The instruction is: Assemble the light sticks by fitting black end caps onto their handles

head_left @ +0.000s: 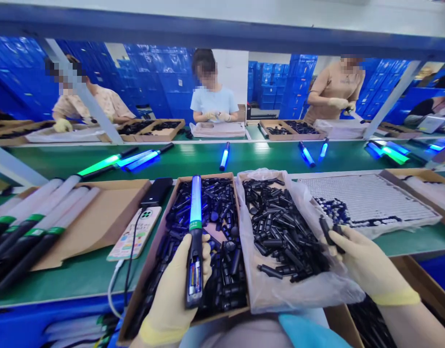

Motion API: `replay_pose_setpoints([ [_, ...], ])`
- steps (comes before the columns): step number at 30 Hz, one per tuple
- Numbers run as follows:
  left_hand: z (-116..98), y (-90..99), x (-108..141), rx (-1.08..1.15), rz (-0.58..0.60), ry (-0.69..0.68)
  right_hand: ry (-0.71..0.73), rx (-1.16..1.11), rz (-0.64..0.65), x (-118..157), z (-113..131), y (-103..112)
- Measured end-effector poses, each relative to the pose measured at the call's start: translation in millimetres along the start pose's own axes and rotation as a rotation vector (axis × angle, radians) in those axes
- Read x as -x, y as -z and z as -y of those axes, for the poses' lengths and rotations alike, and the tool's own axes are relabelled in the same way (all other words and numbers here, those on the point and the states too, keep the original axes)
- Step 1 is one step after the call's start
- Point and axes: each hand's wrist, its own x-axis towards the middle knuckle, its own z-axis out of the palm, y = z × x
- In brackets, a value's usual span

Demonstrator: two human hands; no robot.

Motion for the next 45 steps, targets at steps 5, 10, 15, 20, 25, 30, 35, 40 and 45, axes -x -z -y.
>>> replay_pose_setpoints([
  [5,-1.3,0.1,3.3,0.01,0.045,-0.053,0.325,0.822,0.035,-12.7,-12.4,-12.0],
  [10,-20.5,21.8,11.0,0.102,-0.005,-0.239,0.914,1.181,0.004,-25.2,-7.0,-41.9],
  [15,-23.9,41.2,14.4,0.169,-0.059,-0.276,0.904,1.308,0.599,-25.0,22.5,-130.6],
  [20,-21.4,48.2,16.2,0.183,-0.038,-0.201,0.787,1.431,0.672,-30.3,20.3,-244.9],
  [25,-26.3,60.6,17.7,0.184,-0.04,-0.159,0.654,1.385,0.646,-39.2,-5.0,-282.1],
  [30,-26.5,68.5,10.3,0.201,-0.029,-0.081,0.471,1.129,0.657,-45.1,-3.5,-265.6],
  [35,-17.0,62.5,1.8,0.121,0.073,-0.08,0.326,0.688,0.833,-1.5,26.0,-239.6],
  [40,-6.6,48.0,3.3,0.124,0.197,-0.101,0.267,0.365,0.847,52.4,24.6,-230.6],
  [45,2.6,41.9,5.4,0.054,0.226,-0.241,0.363,0.514,0.828,55.7,5.5,-219.6],
])
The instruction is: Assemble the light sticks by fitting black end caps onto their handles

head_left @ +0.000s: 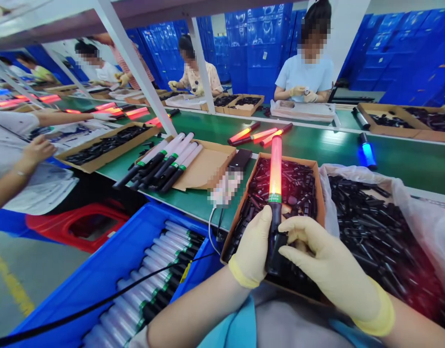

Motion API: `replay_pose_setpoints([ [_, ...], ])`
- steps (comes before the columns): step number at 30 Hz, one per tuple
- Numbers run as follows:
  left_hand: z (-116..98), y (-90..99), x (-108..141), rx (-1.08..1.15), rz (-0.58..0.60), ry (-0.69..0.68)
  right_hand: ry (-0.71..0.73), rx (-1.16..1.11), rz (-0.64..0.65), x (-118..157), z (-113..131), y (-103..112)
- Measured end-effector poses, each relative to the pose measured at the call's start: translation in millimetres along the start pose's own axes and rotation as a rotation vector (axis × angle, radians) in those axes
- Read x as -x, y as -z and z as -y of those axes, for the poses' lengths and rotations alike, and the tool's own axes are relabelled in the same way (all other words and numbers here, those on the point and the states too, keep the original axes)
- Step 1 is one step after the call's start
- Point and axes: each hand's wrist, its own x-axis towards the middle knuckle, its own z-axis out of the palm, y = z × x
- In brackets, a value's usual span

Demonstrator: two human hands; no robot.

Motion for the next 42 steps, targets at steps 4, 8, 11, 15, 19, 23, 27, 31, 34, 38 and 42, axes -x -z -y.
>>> replay_pose_setpoints([
  [4,5.8,-3.6,2.7,-0.05,0.002,-0.018,0.075,0.105,-0.015,6.7,-2.4,7.7],
  [8,6.8,-13.0,4.9,-0.127,-0.038,-0.071,0.283,0.308,-0.204,10.1,1.3,9.7],
  [11,5.3,-20.1,7.0,-0.153,-0.023,-0.095,0.178,0.206,-0.274,11.2,-3.4,12.9],
  [15,6.2,-25.6,7.9,-0.327,0.068,-0.15,-0.106,-0.178,-0.188,15.7,-16.2,16.0],
  [19,9.5,-32.9,-2.8,-0.499,-0.031,-0.174,-0.143,-0.506,0.004,13.0,-19.7,7.1],
  [23,-1.6,-34.9,-18.5,-0.511,-0.027,-0.279,-0.159,-0.57,-0.048,-6.9,-12.9,27.4],
  [27,-26.0,-6.5,-19.0,-0.555,-0.052,-0.412,-0.169,-0.575,-0.22,-22.5,-20.8,95.9],
  [31,-37.1,29.4,-9.9,-0.701,-0.134,-0.388,-0.259,-0.463,-0.338,-21.9,-52.1,142.2],
  [34,-33.5,33.8,-10.6,-0.677,-0.135,-0.334,-0.294,-0.335,-0.374,-11.7,-64.8,135.1],
  [38,-19.8,9.8,-21.9,-0.58,-0.054,-0.237,-0.277,-0.228,-0.304,1.4,-48.3,88.6],
  [42,0.2,-20.1,-30.1,-0.103,0.075,-0.008,-0.211,-0.28,-0.076,9.3,-25.6,41.0],
])
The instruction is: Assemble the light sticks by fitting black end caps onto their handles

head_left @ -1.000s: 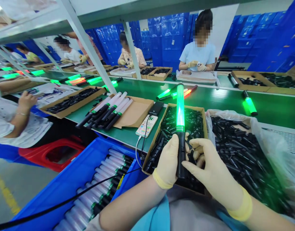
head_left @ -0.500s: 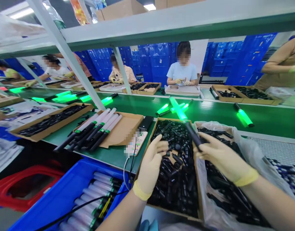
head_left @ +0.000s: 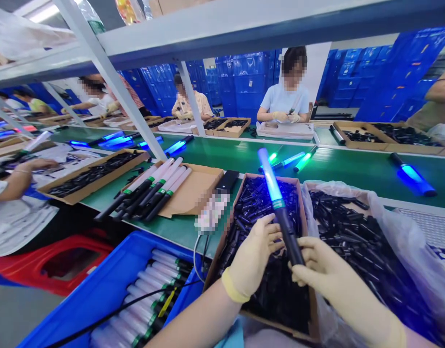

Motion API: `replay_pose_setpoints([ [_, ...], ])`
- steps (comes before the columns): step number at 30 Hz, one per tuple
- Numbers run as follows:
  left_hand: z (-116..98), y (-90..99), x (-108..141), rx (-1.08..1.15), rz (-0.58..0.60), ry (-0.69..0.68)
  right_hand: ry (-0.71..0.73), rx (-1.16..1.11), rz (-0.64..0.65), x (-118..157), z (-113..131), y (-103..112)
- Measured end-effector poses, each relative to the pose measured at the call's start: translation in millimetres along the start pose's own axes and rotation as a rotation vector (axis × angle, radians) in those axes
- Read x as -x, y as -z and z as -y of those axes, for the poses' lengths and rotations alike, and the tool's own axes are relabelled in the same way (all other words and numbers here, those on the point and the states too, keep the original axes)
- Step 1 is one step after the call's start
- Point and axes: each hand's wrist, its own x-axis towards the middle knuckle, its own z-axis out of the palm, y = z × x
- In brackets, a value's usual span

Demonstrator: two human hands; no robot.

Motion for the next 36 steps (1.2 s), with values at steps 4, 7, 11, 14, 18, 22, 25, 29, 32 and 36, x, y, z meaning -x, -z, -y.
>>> replay_pose_setpoints([
  [4,12.9,-14.4,4.7,0.167,-0.064,0.015,0.302,0.373,-0.05,6.9,7.4,-12.7],
  [7,18.5,-15.6,13.5,0.108,-0.067,-0.031,0.647,0.64,-0.171,3.7,15.8,-8.1],
  [11,23.4,-13.3,20.4,0.119,-0.088,-0.012,0.782,0.841,-0.173,-4.4,16.4,-10.2],
  [14,25.5,-12.2,22.7,0.093,-0.114,-0.016,0.767,0.898,-0.181,-6.2,10.8,-15.3],
  [18,28.2,-14.2,26.5,-0.009,-0.099,-0.015,0.666,0.817,-0.13,-1.9,10.9,-16.6],
  [22,28.0,-16.1,25.6,-0.037,-0.1,-0.005,0.447,0.508,0.041,6.5,13.0,-4.6],
  [25,21.5,-13.3,20.7,0.035,-0.166,-0.003,0.29,0.203,0.016,9.1,7.4,17.4],
  [29,11.9,-8.1,19.2,0.028,-0.192,0.073,0.245,0.206,-0.209,3.7,-1.2,42.4],
  [32,10.9,-9.7,23.9,-0.006,-0.03,0.237,0.27,0.298,-0.191,-4.2,0.2,37.4],
  [36,14.6,-13.3,27.2,-0.103,0.078,0.334,0.336,0.392,-0.226,-10.3,5.7,33.4],
])
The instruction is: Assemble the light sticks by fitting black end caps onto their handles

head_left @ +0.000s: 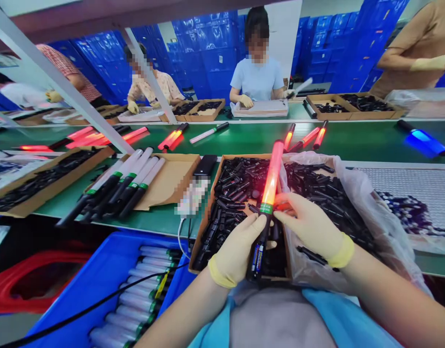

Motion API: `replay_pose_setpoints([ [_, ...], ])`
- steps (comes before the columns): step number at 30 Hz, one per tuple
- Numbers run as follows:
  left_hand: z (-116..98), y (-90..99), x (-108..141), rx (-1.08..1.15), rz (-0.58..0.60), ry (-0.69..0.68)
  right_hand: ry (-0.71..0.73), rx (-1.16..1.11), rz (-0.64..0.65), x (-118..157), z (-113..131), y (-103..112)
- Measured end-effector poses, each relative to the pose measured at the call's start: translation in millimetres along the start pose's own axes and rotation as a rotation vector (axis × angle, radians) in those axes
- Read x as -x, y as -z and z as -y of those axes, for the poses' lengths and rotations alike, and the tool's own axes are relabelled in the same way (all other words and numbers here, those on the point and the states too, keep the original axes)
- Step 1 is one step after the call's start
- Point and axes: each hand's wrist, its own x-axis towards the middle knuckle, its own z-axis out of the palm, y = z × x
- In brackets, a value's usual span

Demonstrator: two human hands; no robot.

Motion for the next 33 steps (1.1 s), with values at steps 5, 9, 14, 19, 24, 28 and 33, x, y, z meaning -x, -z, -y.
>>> replay_pose_setpoints([
  [5,0.8,9.1,-1.9,-0.053,-0.092,0.034,0.013,0.535,-0.067,14.1,-31.6,45.1],
  [9,-3.0,14.7,-1.9,-0.147,-0.173,0.022,-0.147,0.784,0.268,31.7,-55.9,47.9],
  [14,-8.2,10.7,-4.5,-0.087,-0.178,-0.048,-0.164,0.869,0.192,33.8,-59.1,6.9],
  [19,-5.3,6.7,-5.9,0.01,-0.148,-0.057,-0.18,0.791,0.138,34.4,-64.4,6.1],
  [24,-2.3,0.7,-8.4,0.119,-0.127,-0.006,-0.251,0.598,0.097,45.6,-64.6,33.1],
  [28,0.5,-5.8,-12.3,0.124,-0.099,-0.004,-0.315,0.013,0.054,56.4,-47.5,46.7],
  [33,9.3,-15.3,-16.9,0.121,-0.055,-0.029,-0.303,-0.222,0.12,56.4,-8.6,35.2],
])
